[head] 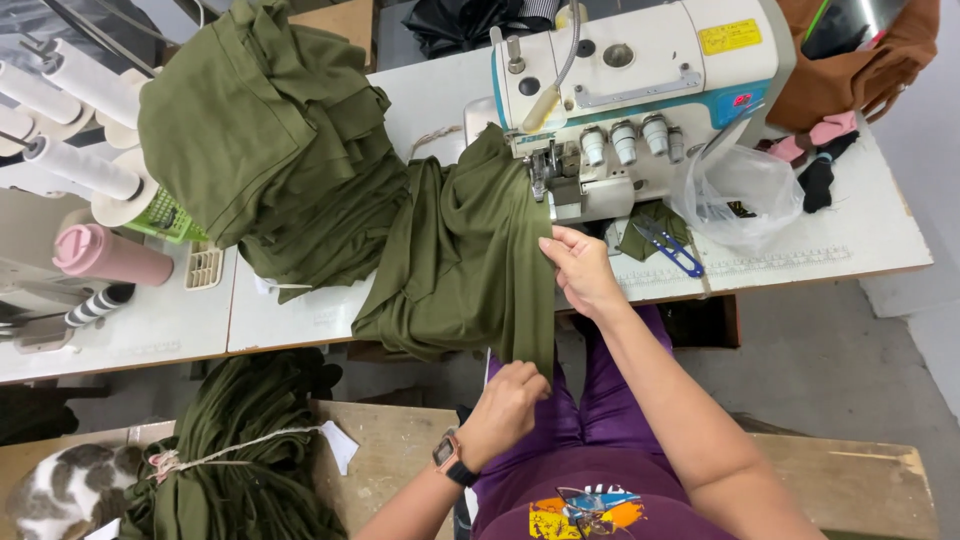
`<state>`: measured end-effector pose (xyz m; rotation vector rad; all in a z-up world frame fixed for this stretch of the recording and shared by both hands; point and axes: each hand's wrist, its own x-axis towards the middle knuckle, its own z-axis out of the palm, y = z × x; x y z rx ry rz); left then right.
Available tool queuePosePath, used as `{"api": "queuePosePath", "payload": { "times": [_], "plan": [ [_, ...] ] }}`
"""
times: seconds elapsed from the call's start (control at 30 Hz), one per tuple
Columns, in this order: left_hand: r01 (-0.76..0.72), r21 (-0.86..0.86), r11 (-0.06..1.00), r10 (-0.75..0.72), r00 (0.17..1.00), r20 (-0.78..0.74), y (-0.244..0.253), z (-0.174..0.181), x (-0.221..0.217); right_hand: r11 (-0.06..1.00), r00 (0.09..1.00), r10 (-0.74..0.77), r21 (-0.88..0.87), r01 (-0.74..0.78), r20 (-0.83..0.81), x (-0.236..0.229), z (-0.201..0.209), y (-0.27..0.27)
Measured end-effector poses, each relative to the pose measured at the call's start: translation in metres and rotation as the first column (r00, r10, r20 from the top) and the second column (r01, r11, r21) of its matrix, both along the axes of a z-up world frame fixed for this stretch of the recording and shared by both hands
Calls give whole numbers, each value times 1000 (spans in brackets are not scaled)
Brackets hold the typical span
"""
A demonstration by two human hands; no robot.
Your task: The person is using an overlock sewing machine to finish the edges of green fabric pieces, then folding them and attaching small white tags.
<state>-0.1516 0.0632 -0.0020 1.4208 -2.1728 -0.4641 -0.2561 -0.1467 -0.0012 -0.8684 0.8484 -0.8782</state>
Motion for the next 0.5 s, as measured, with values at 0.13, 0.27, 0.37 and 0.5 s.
{"api": "queuePosePath", "payload": {
  "times": [0.13, 0.27, 0.37, 0.5],
  "plan": [
    [-13, -73, 997, 13, 1000, 8, -21, -4, 3, 1000, 999, -28, 0, 28, 25, 2, -22, -5],
    [-45, -104, 994, 51, 997, 51, -43, -21, 9, 995, 987, -85, -37, 90, 134, 4, -53, -13],
    [-70, -136, 988, 79, 995, 57, -59, -23, 12, 996, 985, -86, -22, 91, 151, 3, -52, -13],
    [-110, -185, 977, 119, 992, 35, -76, -22, 15, 995, 985, -94, -17, 98, 145, 2, -53, -12]
  ]
}}
